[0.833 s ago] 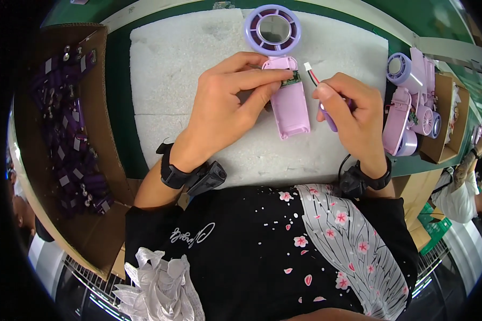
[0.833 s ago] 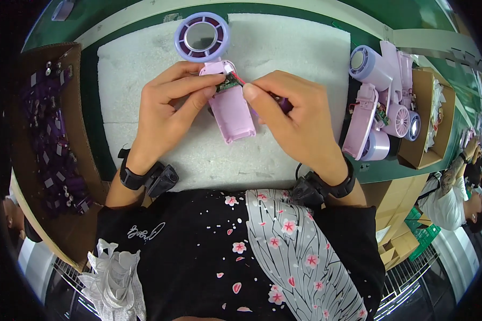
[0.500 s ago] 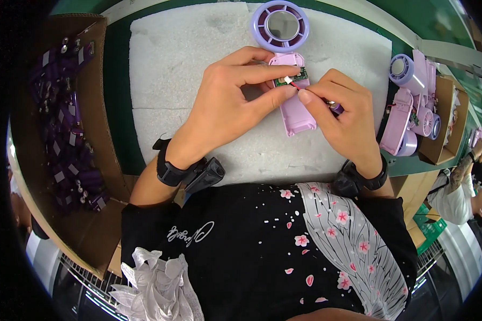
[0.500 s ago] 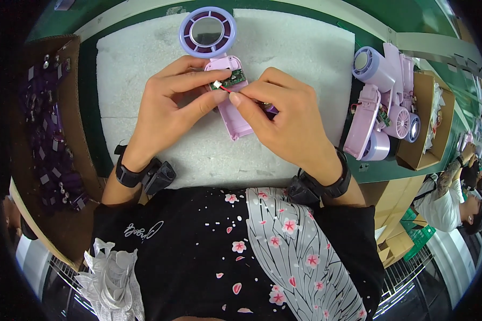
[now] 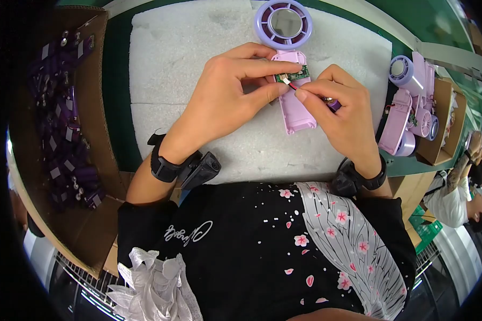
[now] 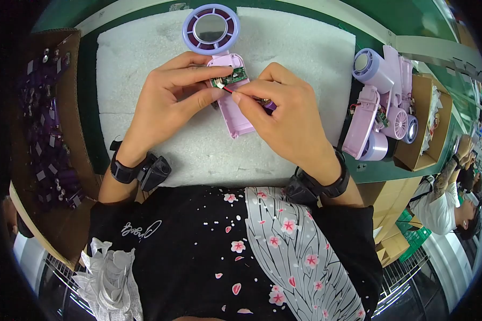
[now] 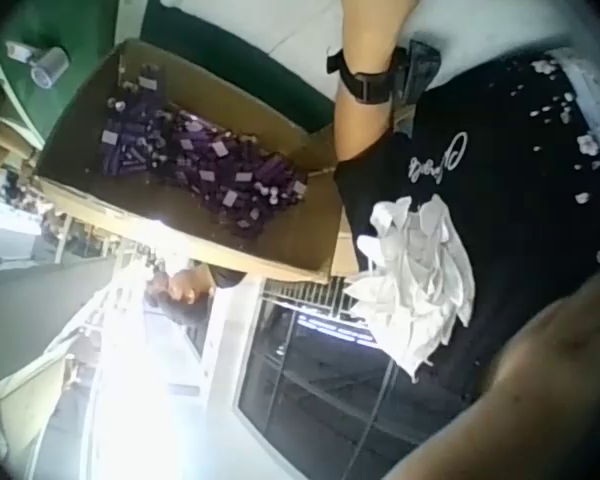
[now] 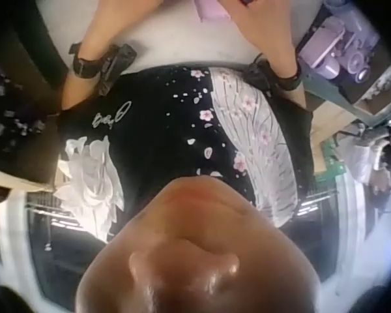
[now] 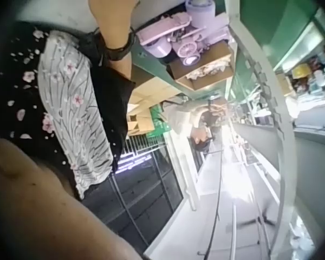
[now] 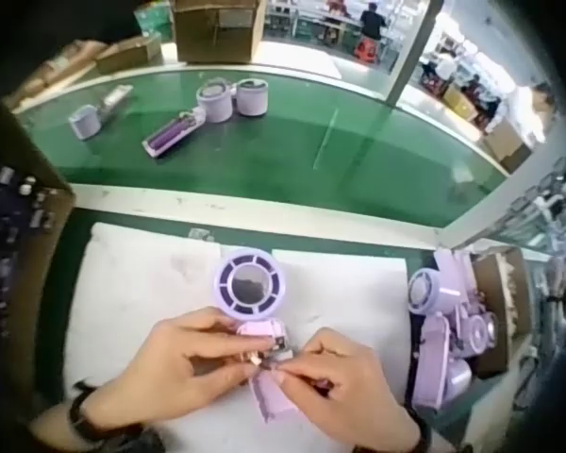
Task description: Assembling handheld electric fans by installing circuit boards and batteries into the plastic housings.
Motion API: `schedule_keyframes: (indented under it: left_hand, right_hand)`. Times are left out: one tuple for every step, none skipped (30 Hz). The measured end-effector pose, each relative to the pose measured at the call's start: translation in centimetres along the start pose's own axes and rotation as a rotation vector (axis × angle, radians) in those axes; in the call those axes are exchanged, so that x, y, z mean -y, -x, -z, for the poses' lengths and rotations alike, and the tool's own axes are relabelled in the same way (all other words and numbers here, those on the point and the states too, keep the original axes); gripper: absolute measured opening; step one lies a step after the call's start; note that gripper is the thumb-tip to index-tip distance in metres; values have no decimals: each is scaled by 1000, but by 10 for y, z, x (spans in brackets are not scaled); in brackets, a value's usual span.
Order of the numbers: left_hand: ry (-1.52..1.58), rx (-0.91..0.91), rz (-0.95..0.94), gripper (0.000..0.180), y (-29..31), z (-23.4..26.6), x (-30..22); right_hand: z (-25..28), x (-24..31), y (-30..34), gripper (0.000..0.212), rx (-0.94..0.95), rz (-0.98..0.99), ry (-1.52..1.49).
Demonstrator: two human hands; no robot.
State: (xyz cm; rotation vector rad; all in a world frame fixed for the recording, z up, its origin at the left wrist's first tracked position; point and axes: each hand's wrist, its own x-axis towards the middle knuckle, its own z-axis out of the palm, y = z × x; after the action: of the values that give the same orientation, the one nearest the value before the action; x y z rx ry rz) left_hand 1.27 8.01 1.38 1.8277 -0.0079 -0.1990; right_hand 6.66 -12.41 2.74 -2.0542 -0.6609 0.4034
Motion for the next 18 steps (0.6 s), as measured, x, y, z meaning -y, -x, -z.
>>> schedule_keyframes:
  left_hand:
    - [0, 1, 1, 34, 0, 0, 0]
    - [10, -3, -4, 35, -1, -1, 0]
    - [20, -6, -9, 35, -1, -1, -1]
    - [31, -9, -14, 35, -2, -1, -1]
    - [31, -8, -14, 35, -2, -2, 0]
    - [36, -7, -16, 35, -2, -2, 0]
    - [40, -7, -18, 36, -2, -2, 0]
    - [45, -6, -20, 36, -1, -2, 0]
    - [44, -7, -20, 36, -1, -2, 0]
    - [33, -8, -16, 36, -1, -2, 1]
    - [23, -6, -14, 36, -1, -2, 1]
    - [13, -5, -12, 36, -1, -2, 2]
    - [14, -4, -13, 36, -1, -2, 1]
    - [15, -3, -6, 36, -2, -1, 1]
    - [16, -2, 1, 35, -2, -1, 0]
    - [16, -3, 9, 35, -3, -1, -1]
    - [15, -3, 9, 35, -2, -1, -1]
    - [18, -6, 3, 35, -2, -2, -1]
  right_hand:
    - [0, 0, 0, 9, 13, -7, -2]
    - [0, 0, 0, 9, 13, -8, -2]
    - [0, 0, 0, 9, 13, -14, 2]
    - [0, 0, 0, 9, 12, -20, 7]
    - [0, 1, 0, 9, 12, -26, 12]
    - [0, 1, 0, 9, 13, -25, 11]
    - [0, 0, 0, 9, 16, -21, 17]
    - [1, 0, 0, 10, 19, -17, 23]
    - [1, 0, 0, 10, 21, -13, 30]
    - [0, 0, 0, 10, 22, -12, 29]
    - [0, 0, 0, 10, 19, -20, 21]
    - [-1, 0, 1, 10, 16, -29, 14]
    - [-1, 0, 1, 10, 13, -37, 6]
    - [-1, 0, 1, 10, 12, -38, 7]
    - [-1, -1, 0, 10, 14, -37, 19]
    - [-1, -1, -1, 10, 18, -35, 29]
    - [0, -1, -1, 10, 22, -33, 40]
    - [0, -1, -1, 10, 23, -33, 39]
